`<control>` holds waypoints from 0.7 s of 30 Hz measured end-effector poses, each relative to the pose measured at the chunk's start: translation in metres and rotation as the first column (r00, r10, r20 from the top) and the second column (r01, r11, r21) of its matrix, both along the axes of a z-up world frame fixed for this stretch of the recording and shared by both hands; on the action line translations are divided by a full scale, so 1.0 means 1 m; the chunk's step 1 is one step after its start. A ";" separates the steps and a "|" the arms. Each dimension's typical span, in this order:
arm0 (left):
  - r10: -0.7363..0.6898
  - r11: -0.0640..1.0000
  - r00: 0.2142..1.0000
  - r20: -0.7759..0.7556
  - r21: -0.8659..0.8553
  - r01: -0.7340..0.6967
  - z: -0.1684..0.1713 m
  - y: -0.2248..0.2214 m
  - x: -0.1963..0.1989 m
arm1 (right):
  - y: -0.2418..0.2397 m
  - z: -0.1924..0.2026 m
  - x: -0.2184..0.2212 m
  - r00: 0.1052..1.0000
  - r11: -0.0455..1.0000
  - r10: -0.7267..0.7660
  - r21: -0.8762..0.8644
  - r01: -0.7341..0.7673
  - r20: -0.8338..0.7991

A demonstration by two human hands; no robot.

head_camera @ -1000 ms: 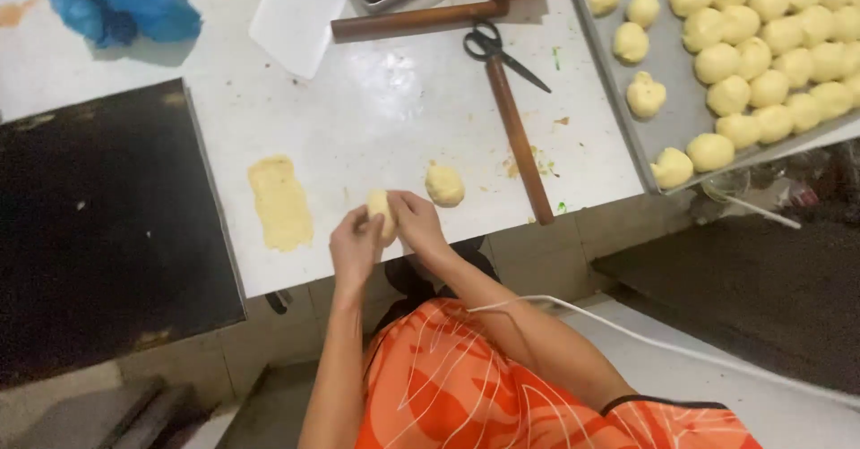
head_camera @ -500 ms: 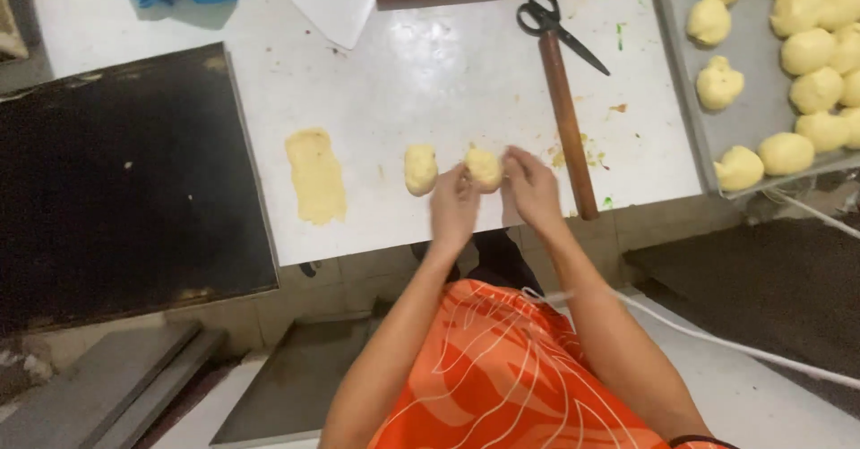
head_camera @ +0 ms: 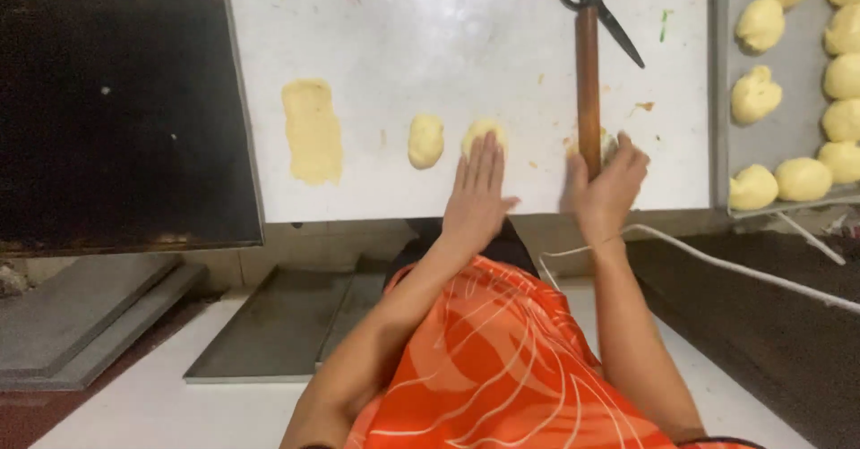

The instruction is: Flattening dough balls with a rolling pin, adding filling, and rolling them into cylindrical shapes on a bakery work surface.

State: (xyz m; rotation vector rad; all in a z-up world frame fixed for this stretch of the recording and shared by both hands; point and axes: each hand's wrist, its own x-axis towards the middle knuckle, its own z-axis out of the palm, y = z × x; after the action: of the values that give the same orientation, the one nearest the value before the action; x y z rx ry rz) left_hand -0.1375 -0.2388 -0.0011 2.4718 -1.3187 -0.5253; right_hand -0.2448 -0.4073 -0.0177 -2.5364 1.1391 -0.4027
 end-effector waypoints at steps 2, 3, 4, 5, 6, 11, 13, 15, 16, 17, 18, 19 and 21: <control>0.161 0.954 0.965 0.209 -0.283 -0.098 0.000 0.010 0.017 | -0.008 -0.022 -0.010 0.999 0.997 -0.019 0.077 0.021 -0.028; 0.354 0.831 0.873 0.335 -0.542 -0.128 0.001 0.018 0.017 | -0.008 -0.032 -0.023 0.996 0.985 -0.033 0.166 0.047 -0.083; 0.356 0.833 0.873 0.334 -0.538 -0.133 -0.003 0.029 0.028 | -0.008 -0.022 -0.012 0.996 0.984 -0.029 0.171 0.043 -0.086; 0.225 0.951 0.946 0.233 -0.265 -0.161 -0.006 0.042 0.036 | -0.004 -0.013 -0.005 0.997 0.986 0.074 0.149 -0.068 -0.035; 0.123 0.992 0.988 0.089 0.030 -0.126 -0.009 0.054 0.044 | 0.000 -0.002 0.002 0.984 0.977 0.176 0.122 -0.177 0.014; 0.207 0.954 0.925 0.317 -0.277 -0.119 0.020 0.067 0.087 | 0.018 0.017 0.049 0.863 0.860 0.505 0.079 -0.505 0.024; 0.154 0.975 0.895 0.419 -0.211 -0.069 -0.001 0.083 0.101 | 0.026 0.004 0.050 0.800 0.800 0.600 -0.006 -0.600 -0.013; -0.021 0.983 0.927 0.374 -0.162 0.088 -0.055 0.104 0.117 | 0.033 -0.003 0.052 0.783 0.776 0.621 -0.122 -0.619 -0.027; -0.026 0.982 0.922 0.385 -0.165 0.096 -0.049 0.096 0.118 | 0.033 -0.006 0.059 0.788 0.779 0.616 -0.132 -0.613 -0.020; 0.045 0.987 0.937 0.347 -0.160 0.012 -0.043 0.091 0.115 | 0.037 -0.008 0.060 0.848 0.838 0.521 -0.130 -0.530 -0.098; 0.117 0.986 0.944 0.309 -0.151 -0.073 -0.038 0.084 0.111 | 0.040 -0.012 0.061 0.892 0.888 0.416 -0.135 -0.441 -0.176; 0.093 0.988 0.949 0.302 -0.144 -0.051 -0.031 0.073 0.119 | 0.041 -0.008 0.075 0.900 0.898 0.396 -0.125 -0.421 -0.181; 0.196 0.980 0.948 0.252 -0.088 -0.179 -0.016 0.041 0.140 | 0.031 0.002 0.111 0.955 0.954 0.278 -0.085 -0.287 -0.102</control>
State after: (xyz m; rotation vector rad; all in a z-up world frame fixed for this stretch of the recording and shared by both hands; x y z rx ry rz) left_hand 0.0023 -0.1978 -0.0171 2.6438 -1.1479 -0.1137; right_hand -0.1339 -0.3764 -0.0160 -2.7762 0.7816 -0.2797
